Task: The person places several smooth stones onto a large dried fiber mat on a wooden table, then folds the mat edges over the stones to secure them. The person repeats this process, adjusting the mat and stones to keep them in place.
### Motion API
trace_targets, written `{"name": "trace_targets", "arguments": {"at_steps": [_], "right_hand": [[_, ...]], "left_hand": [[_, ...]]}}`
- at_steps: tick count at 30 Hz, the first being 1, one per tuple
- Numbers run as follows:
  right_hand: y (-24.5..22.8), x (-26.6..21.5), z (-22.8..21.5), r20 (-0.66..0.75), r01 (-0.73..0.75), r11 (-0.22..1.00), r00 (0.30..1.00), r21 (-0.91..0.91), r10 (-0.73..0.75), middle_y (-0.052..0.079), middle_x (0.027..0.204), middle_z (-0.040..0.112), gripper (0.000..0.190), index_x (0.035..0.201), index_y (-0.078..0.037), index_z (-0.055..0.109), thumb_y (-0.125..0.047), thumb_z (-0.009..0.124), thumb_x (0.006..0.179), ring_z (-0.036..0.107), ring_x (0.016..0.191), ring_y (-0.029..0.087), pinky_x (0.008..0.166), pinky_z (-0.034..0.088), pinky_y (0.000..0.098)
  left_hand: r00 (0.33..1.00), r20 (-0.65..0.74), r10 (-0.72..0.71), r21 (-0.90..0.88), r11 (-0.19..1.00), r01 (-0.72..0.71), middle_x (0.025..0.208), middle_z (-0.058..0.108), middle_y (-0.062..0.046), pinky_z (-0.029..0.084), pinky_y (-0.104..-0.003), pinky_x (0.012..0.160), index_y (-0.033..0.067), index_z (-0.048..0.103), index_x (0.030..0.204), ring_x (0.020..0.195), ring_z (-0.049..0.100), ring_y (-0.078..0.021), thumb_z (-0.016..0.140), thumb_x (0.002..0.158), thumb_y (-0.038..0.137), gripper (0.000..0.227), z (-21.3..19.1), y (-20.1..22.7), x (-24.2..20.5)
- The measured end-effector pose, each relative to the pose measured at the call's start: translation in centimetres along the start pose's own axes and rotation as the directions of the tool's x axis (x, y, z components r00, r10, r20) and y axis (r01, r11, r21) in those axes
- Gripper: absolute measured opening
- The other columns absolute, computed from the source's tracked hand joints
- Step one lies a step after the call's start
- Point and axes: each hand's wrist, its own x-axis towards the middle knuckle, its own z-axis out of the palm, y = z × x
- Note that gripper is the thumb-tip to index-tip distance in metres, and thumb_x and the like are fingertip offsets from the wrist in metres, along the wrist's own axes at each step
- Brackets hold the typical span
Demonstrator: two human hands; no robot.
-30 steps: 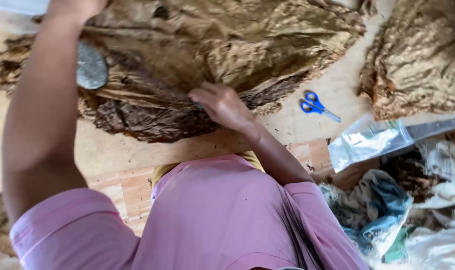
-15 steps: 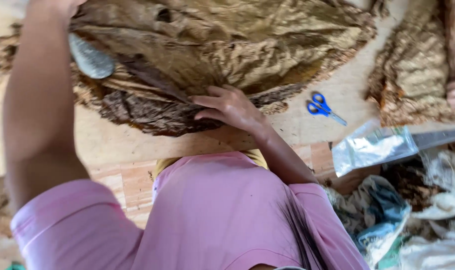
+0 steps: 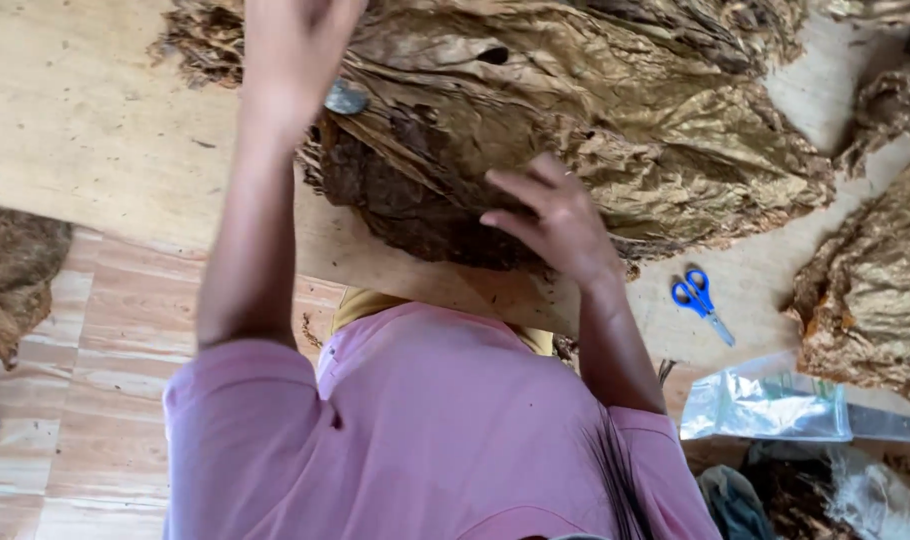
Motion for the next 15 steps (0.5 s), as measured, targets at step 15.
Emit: {"name": "trace_targets", "arguments": {"at_steps": [15], "right_hand": [[2.3,19.6,7.3,0.172,0.309,0.941,0.928,0.136,-0.330,0.012,0.090,0.064,0.009,0.101,0.005,0.069,-0.001,0.067,0.093,0.059,0.076,0.022,0.068,0.048,0.0349]], "left_hand": [[0.869,-0.051,-0.493,-0.726,0.615,0.307,0.099,0.056,-0.009,0.055,-0.023,0.082,-0.0055,0.037,0.137,0.091,0.058,-0.0165,0.056,0.092,-0.003,0.049,6.8,-7.0,-8.1]]}}
